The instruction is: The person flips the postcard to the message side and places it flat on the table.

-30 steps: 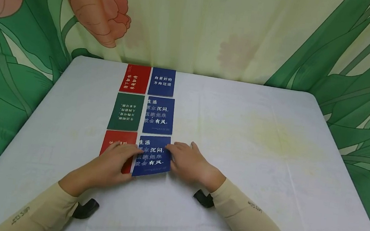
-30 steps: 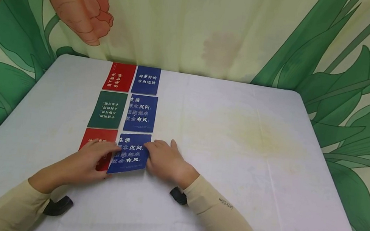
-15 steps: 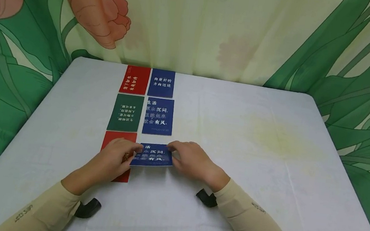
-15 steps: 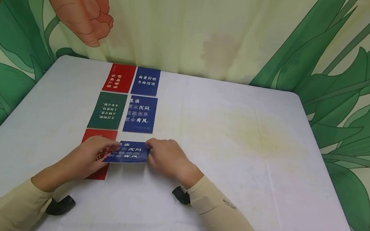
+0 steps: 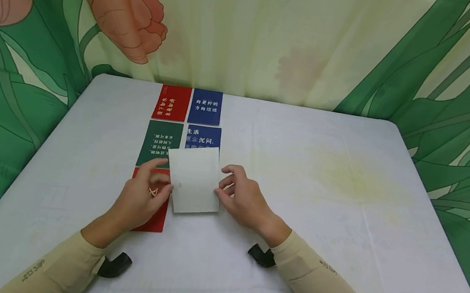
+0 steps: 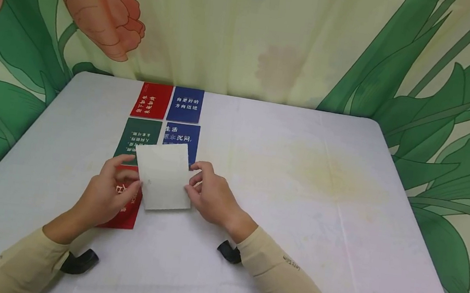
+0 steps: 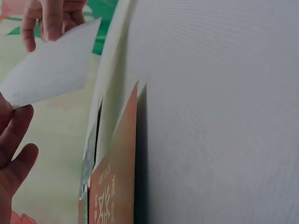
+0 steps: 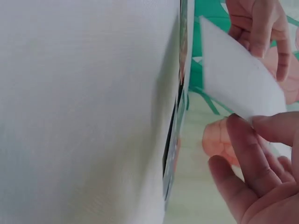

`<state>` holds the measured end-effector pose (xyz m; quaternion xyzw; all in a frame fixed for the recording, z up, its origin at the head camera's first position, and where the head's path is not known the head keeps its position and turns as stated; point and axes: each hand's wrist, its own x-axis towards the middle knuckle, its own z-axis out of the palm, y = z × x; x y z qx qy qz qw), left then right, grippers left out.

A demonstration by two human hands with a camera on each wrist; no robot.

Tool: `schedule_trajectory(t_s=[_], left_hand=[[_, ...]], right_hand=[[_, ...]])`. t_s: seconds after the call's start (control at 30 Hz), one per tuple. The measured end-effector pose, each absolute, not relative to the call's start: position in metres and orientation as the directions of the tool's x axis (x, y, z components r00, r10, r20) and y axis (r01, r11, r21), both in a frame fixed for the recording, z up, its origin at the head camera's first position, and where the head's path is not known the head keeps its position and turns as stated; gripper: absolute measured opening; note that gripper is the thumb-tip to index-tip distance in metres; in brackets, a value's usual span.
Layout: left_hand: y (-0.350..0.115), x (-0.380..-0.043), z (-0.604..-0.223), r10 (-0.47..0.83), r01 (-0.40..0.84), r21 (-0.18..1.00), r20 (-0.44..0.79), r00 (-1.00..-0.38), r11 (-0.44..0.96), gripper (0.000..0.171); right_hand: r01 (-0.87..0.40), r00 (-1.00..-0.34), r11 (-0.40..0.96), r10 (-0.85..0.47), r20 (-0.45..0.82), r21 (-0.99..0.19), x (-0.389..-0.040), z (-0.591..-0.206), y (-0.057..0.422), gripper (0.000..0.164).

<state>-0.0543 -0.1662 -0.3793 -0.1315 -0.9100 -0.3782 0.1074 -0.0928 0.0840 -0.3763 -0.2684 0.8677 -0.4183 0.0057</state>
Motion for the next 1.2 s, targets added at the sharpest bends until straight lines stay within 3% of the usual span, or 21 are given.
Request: schedule_trajectory(t_s=[0.37, 0.83, 1.07, 1.2], left_hand=[[-0.165, -0.056, -0.382, 0.157, 0.388, 0.627, 0.392, -0.906, 0.675, 0.054], [-0.170, -0.060, -0.386, 0.260, 0.262, 0.498, 0.075, -0.963, 0.827, 0.063], [-0.171, -0.059, -0.388, 0.276, 0.250, 0.441, 0.006, -0.961, 0.862, 0.068], [-0.170, -0.059, -0.388, 0.287, 0.251, 0.415, -0.025, -0.958, 0.874, 0.070]], right_hand=[[-0.481, -0.848, 0.536, -0.486, 0.212, -0.694, -0.092, -0.374, 0.081, 0.050], [-0.466, -0.816, 0.670, -0.578, -0.013, -0.578, -0.098, -0.377, 0.076, 0.051], [-0.490, -0.786, 0.692, -0.614, -0.074, -0.530, -0.100, -0.382, 0.072, 0.052], [-0.524, -0.764, 0.686, -0.641, -0.079, -0.504, -0.102, -0.386, 0.071, 0.043]])
